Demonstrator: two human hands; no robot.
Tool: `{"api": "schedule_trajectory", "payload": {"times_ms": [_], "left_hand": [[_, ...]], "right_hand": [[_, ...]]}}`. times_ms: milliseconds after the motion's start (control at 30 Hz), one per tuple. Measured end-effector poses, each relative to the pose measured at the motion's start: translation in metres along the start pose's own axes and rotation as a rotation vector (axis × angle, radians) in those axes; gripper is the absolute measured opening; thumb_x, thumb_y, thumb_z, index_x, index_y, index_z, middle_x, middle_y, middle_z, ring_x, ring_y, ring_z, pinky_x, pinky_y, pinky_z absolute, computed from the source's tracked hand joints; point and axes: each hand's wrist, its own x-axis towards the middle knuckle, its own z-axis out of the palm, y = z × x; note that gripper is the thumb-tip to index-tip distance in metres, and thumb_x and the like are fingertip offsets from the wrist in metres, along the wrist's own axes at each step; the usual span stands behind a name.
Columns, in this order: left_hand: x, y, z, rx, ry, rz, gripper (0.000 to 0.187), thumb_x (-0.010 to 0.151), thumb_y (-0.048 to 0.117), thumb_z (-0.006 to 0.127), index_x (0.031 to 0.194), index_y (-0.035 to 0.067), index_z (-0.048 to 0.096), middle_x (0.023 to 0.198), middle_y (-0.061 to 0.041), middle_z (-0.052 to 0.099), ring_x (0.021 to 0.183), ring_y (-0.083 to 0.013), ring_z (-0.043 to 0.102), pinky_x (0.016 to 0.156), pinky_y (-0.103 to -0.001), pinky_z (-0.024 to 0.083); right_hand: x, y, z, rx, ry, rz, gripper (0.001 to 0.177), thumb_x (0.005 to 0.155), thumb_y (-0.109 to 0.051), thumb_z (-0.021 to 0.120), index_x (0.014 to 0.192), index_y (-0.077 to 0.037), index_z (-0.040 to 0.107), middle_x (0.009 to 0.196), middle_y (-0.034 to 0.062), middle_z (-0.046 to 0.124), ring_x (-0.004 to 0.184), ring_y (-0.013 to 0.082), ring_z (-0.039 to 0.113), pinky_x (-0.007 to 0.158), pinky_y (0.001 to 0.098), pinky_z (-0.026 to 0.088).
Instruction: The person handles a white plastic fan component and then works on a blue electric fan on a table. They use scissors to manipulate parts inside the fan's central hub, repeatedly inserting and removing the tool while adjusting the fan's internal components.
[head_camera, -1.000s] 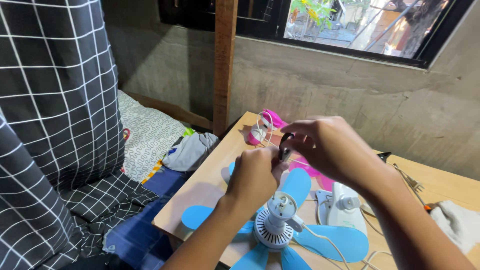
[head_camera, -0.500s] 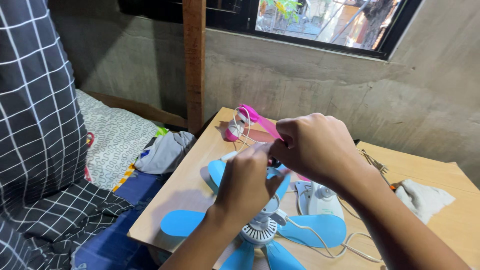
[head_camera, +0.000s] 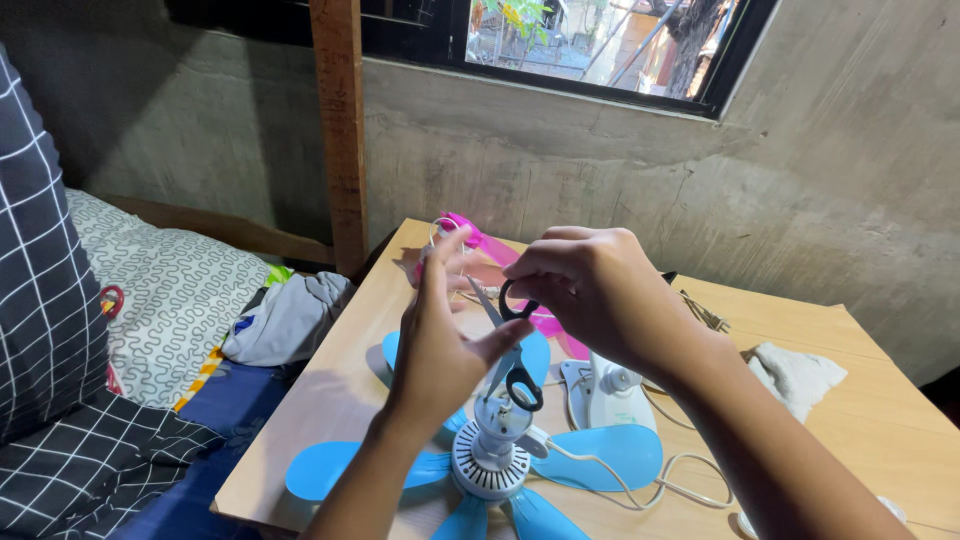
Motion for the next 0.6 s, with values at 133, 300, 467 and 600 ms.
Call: {"api": "schedule_trajectory", "payload": {"times_ms": [133, 300, 467, 600], "left_hand": [[-0.003, 0.02, 0.003, 0.327, 0.056, 0.122, 0.072, 0.067, 0.033, 0.092, 0.121, 0.004, 0.054, 0.099, -0.016, 0.069, 0.091, -0.033, 0.069, 0.08, -0.042, 0.054], [0.003, 0.023, 0.002, 0.152, -0.163, -0.29, 0.035, 0.086, 0.022, 0.082, 0.11, 0.004, 0.062, 0.086, -0.009, 0.076, 0.077, -0.0211, 0.076, 0.069, -0.035, 0.06], [-0.001, 0.018, 0.004, 0.17, -0.202, -0.336, 0.023, 0.084, 0.01, 0.077, 0.106, 0.005, 0.073, 0.084, -0.011, 0.076, 0.074, -0.0233, 0.075, 0.068, -0.035, 0.058], [-0.003, 0.003, 0.002, 0.015, -0.283, -0.4, 0.019, 0.086, 0.003, 0.072, 0.104, 0.006, 0.076, 0.086, -0.008, 0.081, 0.081, -0.0149, 0.08, 0.075, -0.031, 0.06]], "right_hand": [[0.007, 0.001, 0.001, 0.049, -0.077, 0.137, 0.009, 0.083, -0.014, 0.075, 0.087, -0.007, 0.078, 0.071, 0.0106, 0.072, 0.061, 0.0251, 0.074, 0.057, 0.0349, 0.056], [0.01, 0.001, 0.009, 0.013, -0.069, 0.177, 0.02, 0.083, -0.022, 0.078, 0.082, -0.003, 0.074, 0.067, 0.0134, 0.071, 0.058, 0.0288, 0.071, 0.055, 0.0367, 0.055], [0.008, 0.009, 0.005, -0.151, -0.11, 0.055, 0.019, 0.088, -0.02, 0.075, 0.08, -0.003, 0.074, 0.074, 0.015, 0.071, 0.069, 0.0353, 0.069, 0.062, 0.0395, 0.054], [0.008, 0.016, -0.022, 0.004, -0.184, -0.12, 0.018, 0.081, -0.014, 0.075, 0.097, -0.006, 0.079, 0.09, 0.0112, 0.077, 0.076, 0.0301, 0.074, 0.067, 0.0369, 0.058]]}}
